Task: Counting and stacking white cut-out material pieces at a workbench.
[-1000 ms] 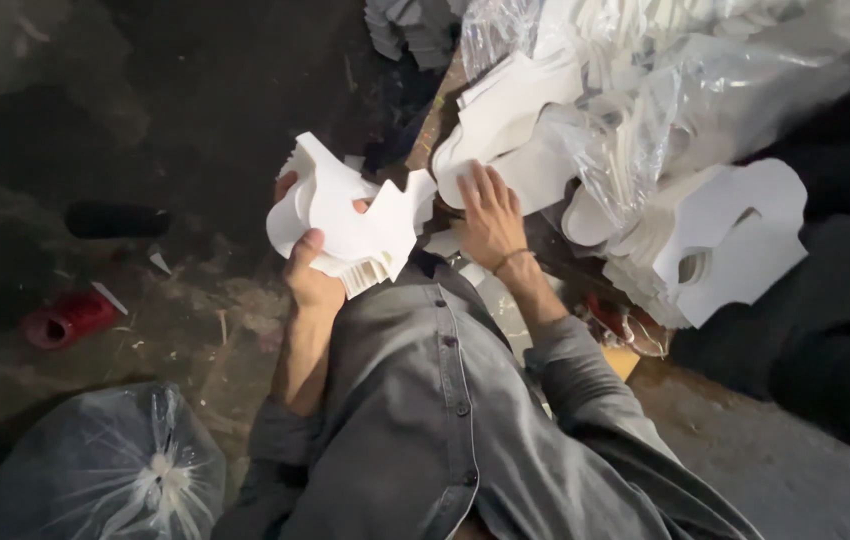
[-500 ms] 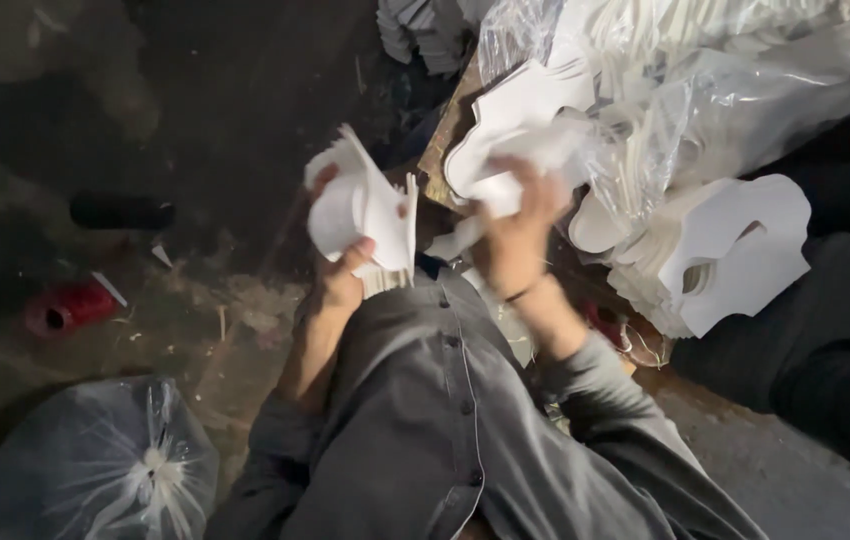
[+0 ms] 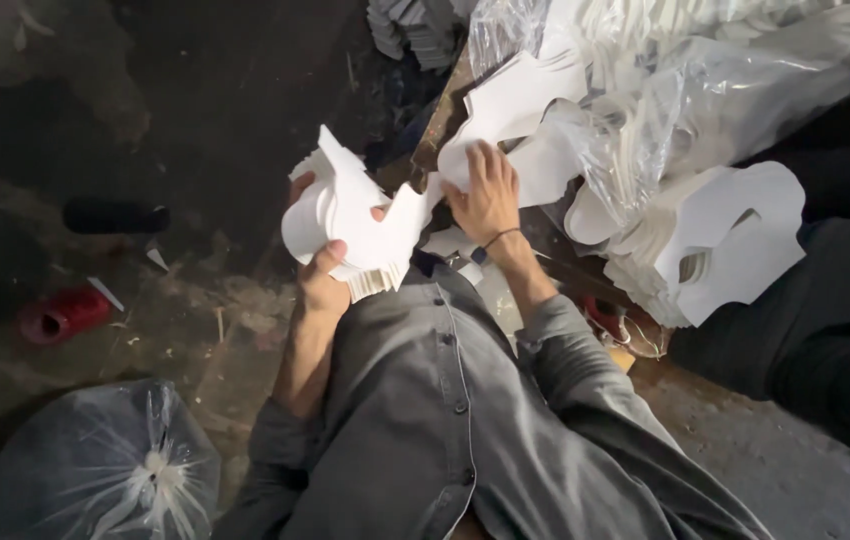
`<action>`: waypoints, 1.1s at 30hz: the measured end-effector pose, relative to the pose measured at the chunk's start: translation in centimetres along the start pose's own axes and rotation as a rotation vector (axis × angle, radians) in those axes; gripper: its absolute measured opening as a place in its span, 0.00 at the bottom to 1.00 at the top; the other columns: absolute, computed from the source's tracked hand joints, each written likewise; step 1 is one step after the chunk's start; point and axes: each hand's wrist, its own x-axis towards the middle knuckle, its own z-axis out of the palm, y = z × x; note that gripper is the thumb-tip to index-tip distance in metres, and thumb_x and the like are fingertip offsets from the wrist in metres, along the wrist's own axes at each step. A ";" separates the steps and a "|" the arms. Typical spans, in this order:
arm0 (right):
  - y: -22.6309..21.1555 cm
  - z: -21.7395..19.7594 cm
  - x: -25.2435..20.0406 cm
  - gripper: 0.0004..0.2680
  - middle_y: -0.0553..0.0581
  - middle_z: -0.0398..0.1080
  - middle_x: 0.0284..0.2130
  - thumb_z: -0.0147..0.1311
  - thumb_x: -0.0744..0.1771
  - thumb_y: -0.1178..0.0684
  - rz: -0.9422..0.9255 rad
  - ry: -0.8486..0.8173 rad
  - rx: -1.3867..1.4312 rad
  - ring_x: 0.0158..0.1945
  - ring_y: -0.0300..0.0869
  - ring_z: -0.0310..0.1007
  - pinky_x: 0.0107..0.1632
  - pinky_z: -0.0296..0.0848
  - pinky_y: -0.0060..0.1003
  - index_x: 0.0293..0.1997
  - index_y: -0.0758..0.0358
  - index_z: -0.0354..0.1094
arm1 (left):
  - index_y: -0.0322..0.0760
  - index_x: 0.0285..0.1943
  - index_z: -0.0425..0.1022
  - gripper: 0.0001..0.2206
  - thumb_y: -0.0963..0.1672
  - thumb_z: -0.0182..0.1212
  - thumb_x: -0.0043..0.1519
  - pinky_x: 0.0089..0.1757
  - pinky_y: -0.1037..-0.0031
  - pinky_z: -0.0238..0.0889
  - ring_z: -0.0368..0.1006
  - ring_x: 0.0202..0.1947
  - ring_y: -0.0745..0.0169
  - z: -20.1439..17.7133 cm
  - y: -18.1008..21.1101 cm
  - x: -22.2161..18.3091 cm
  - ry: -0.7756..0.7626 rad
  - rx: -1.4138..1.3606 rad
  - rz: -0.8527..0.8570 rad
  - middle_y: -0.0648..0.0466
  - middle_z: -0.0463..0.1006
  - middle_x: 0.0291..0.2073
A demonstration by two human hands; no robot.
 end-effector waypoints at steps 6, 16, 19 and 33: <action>11.2 1.0 -3.4 0.11 0.62 0.72 0.44 0.47 0.67 0.63 0.160 0.143 0.304 0.47 0.51 0.73 0.47 0.75 0.44 0.56 0.66 0.66 | 0.42 0.80 0.41 0.44 0.48 0.66 0.57 0.57 0.57 0.68 0.72 0.56 0.47 -0.2 -0.3 0.0 0.051 0.069 0.018 0.39 0.74 0.53; -9.5 -8.2 -2.8 0.27 0.70 0.71 0.48 0.60 0.57 0.51 -0.270 -0.207 0.160 0.50 0.56 0.71 0.50 0.72 0.46 0.61 0.74 0.65 | 0.36 0.82 0.42 0.47 0.48 0.69 0.56 0.67 0.62 0.58 0.65 0.68 0.52 -0.1 -3.5 1.2 -0.084 0.167 -0.002 0.46 0.65 0.67; -9.8 -8.8 -1.4 0.15 0.74 0.67 0.59 0.59 0.66 0.50 -0.532 -0.149 0.248 0.62 0.62 0.69 0.58 0.70 0.49 0.54 0.68 0.64 | 0.35 0.81 0.40 0.48 0.50 0.69 0.54 0.67 0.61 0.60 0.65 0.68 0.51 0.2 -2.8 1.3 -0.086 0.047 -0.023 0.47 0.66 0.67; 5.8 0.5 -2.2 0.17 0.60 0.67 0.63 0.54 0.67 0.56 -0.162 -0.116 -0.255 0.66 0.53 0.65 0.64 0.65 0.50 0.64 0.65 0.65 | 0.42 0.78 0.46 0.39 0.48 0.59 0.57 0.57 0.54 0.67 0.72 0.54 0.42 -0.8 -1.8 0.4 0.053 0.039 0.026 0.37 0.73 0.53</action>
